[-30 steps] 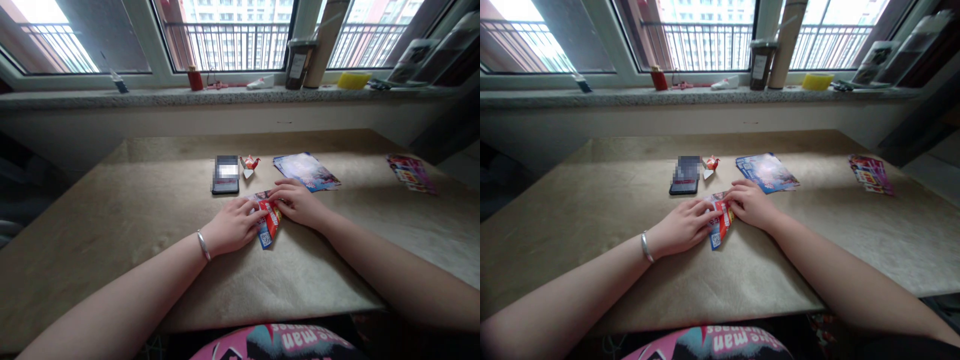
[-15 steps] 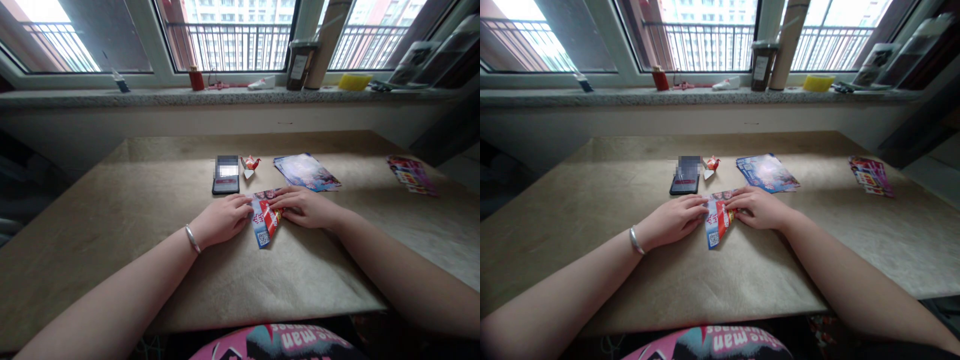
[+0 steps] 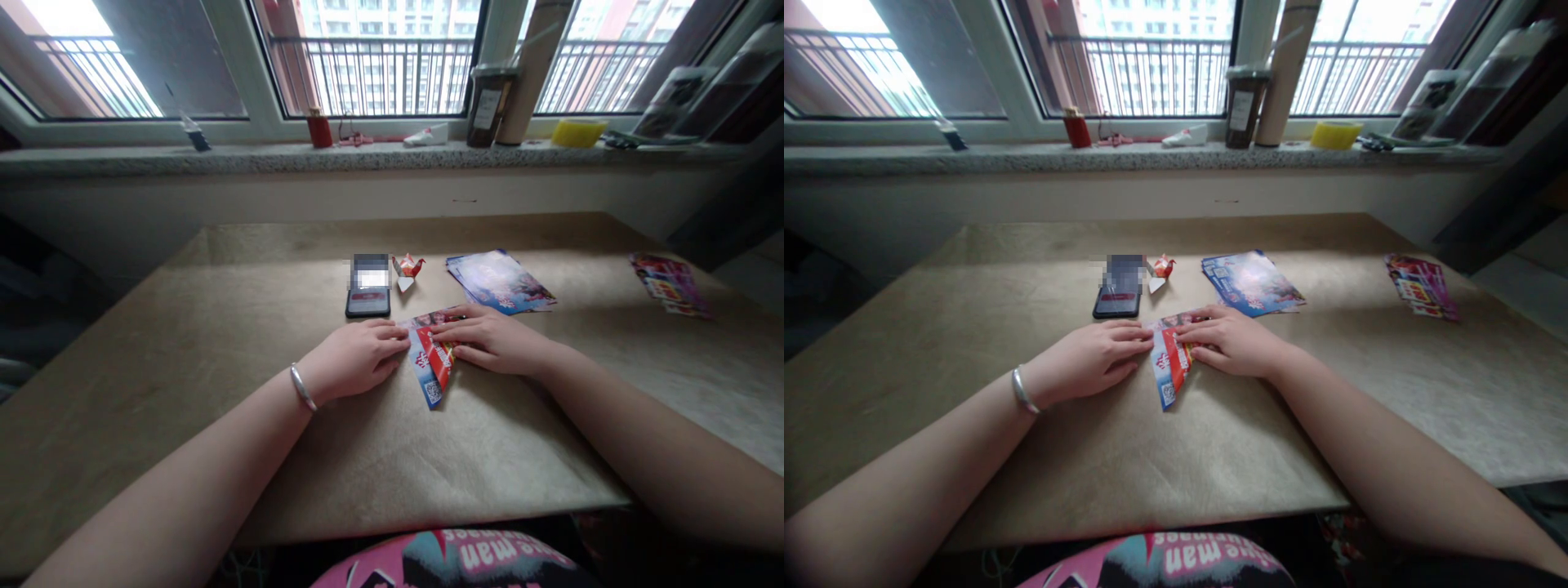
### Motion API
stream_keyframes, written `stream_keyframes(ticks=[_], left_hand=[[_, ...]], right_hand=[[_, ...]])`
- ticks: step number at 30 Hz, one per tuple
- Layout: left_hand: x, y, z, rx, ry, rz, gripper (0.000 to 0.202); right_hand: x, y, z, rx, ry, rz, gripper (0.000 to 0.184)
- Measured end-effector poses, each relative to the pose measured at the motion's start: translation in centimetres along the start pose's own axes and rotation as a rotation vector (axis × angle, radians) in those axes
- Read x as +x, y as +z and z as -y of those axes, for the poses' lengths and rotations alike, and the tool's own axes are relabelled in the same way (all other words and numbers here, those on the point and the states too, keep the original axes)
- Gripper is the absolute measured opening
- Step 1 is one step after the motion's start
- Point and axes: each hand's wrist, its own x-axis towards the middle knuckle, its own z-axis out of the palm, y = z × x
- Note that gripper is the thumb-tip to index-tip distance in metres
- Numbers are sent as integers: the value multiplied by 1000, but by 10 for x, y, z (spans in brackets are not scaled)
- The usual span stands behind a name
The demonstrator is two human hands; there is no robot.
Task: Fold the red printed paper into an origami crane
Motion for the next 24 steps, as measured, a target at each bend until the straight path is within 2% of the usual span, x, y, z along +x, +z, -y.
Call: stream_keyframes(ticks=[5,11,24], left_hand=[[1,1,-3,12,-70,-8,30],[1,-1,0,9,-55,21,30],[3,-4,-1,12,-50,29,31]], right_hand=[[2,3,0,-8,-6,1,37],[5,8,-1,-35,9,46,44],[13,14,-4,-96,1,40,47]])
